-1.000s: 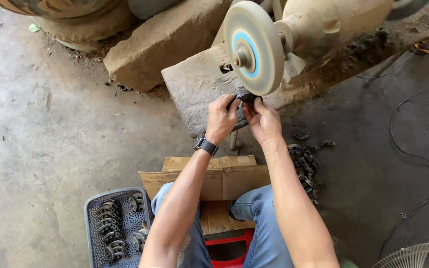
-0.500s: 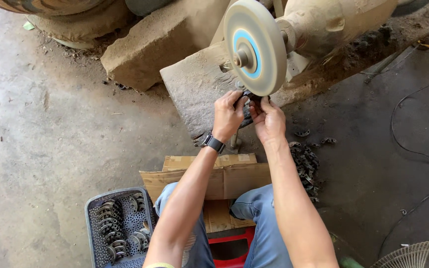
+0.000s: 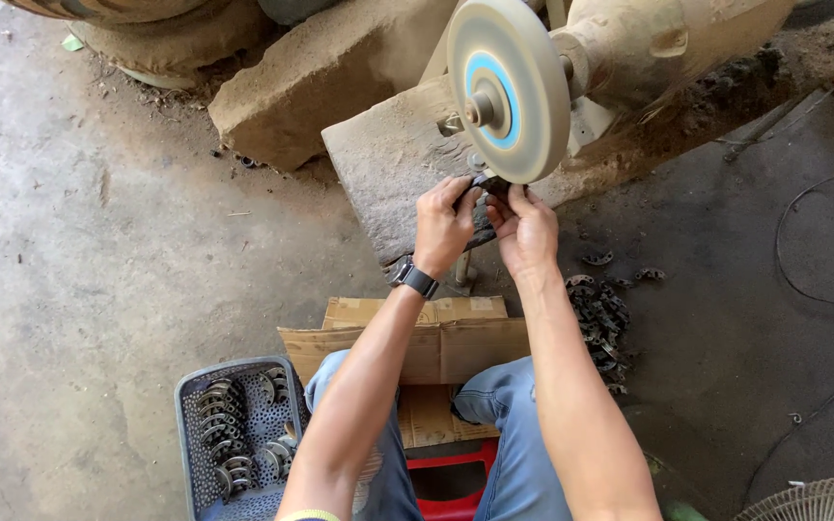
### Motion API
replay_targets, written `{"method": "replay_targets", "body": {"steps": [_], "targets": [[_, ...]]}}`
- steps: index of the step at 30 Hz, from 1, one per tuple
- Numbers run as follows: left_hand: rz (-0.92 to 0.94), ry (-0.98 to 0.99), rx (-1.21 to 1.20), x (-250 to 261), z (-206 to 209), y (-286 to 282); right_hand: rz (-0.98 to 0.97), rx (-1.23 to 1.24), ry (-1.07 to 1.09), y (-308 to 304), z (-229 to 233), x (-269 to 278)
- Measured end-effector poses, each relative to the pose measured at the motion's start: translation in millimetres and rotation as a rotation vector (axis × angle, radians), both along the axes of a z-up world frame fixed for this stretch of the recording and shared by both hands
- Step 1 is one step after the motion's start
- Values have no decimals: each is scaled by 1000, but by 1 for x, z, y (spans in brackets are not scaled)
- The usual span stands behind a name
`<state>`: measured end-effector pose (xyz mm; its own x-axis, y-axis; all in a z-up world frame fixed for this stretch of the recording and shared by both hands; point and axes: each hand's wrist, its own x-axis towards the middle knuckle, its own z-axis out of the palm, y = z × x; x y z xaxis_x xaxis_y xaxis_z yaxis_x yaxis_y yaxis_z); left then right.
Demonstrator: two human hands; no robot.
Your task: The person sits on a low stool and repeatedly picks up small metal parts from a plastic basket. They press the parts against a rotating grinding wheel to smooth the edges, then place the finished parts into a cardboard box on their lap.
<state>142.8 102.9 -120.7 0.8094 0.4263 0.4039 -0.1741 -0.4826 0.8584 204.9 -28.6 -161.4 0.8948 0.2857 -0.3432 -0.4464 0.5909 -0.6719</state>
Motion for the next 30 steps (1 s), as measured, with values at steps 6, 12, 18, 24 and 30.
{"method": "replay_targets", "body": {"steps": [6,12,18,24,30], "targets": [[-50,-77,-18,10,2,-13,-120,-23,50,-9,17,0],[-37,-41,-27,-8,2,4,6,-5,-49,5,6,-1],[-14,-6,-20,-4,1,1,-13,-47,-23,3,16,-5],[-39,-15,-53,8,-2,-18,-118,-2,-24,-14,10,3],[-3,-38,-51,-14,-13,-5,9,-77,-130,2,18,-4]]}}
